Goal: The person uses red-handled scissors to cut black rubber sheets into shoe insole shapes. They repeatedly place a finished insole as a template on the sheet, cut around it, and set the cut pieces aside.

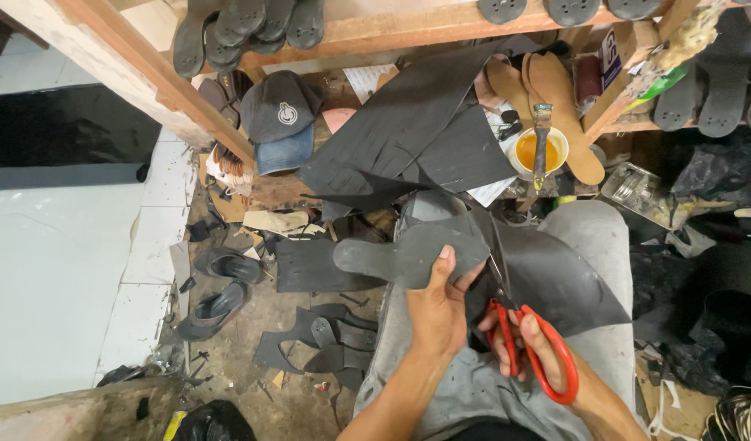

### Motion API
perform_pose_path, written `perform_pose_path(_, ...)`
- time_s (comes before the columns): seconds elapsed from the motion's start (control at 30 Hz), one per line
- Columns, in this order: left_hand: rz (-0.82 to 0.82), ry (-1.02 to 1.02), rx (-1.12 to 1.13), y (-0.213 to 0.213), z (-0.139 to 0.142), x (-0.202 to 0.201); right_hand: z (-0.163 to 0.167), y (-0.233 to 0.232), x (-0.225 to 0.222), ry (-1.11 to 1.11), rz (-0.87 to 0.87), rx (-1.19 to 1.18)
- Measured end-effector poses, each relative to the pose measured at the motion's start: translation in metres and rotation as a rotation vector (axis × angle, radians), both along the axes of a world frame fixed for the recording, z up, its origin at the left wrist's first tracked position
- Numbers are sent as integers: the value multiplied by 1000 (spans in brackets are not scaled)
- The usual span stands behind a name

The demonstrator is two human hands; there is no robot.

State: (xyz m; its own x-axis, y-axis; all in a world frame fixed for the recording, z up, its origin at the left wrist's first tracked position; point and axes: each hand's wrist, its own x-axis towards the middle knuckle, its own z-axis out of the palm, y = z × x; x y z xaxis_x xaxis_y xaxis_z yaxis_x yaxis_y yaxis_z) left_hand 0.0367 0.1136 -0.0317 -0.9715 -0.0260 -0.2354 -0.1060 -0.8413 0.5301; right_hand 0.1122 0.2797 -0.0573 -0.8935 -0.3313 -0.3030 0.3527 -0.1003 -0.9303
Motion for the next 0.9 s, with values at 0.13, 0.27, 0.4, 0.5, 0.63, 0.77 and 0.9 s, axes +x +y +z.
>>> perform_pose_path(0.13, -52, 30, -63, -4, 6, 1, 4, -13, -7, 21, -72, 106)
perform_pose_path(0.27, -112, 64, -105, -11, 4, -7, 6, -17, -11, 34, -79, 98)
perform_pose_path(0.4, -224, 57, -174, -28, 4, -21, 12, -8, -12, -18, -59, 136)
perform_pose_path(0.5, -348, 147, -224, -41, 5, -37, 18, 1, -15, -41, -15, 213)
perform_pose_path(0.63, -446, 128, -311, -48, 9, -52, 26, 9, -15, -19, 0, 333)
perform_pose_path(0.77, -522, 175, -317, -49, 14, -60, 26, 8, -12, -121, -64, 303)
perform_pose_path(0.9, -566, 172, -274, -53, 12, -62, 20, 9, -11, -148, -102, 346)
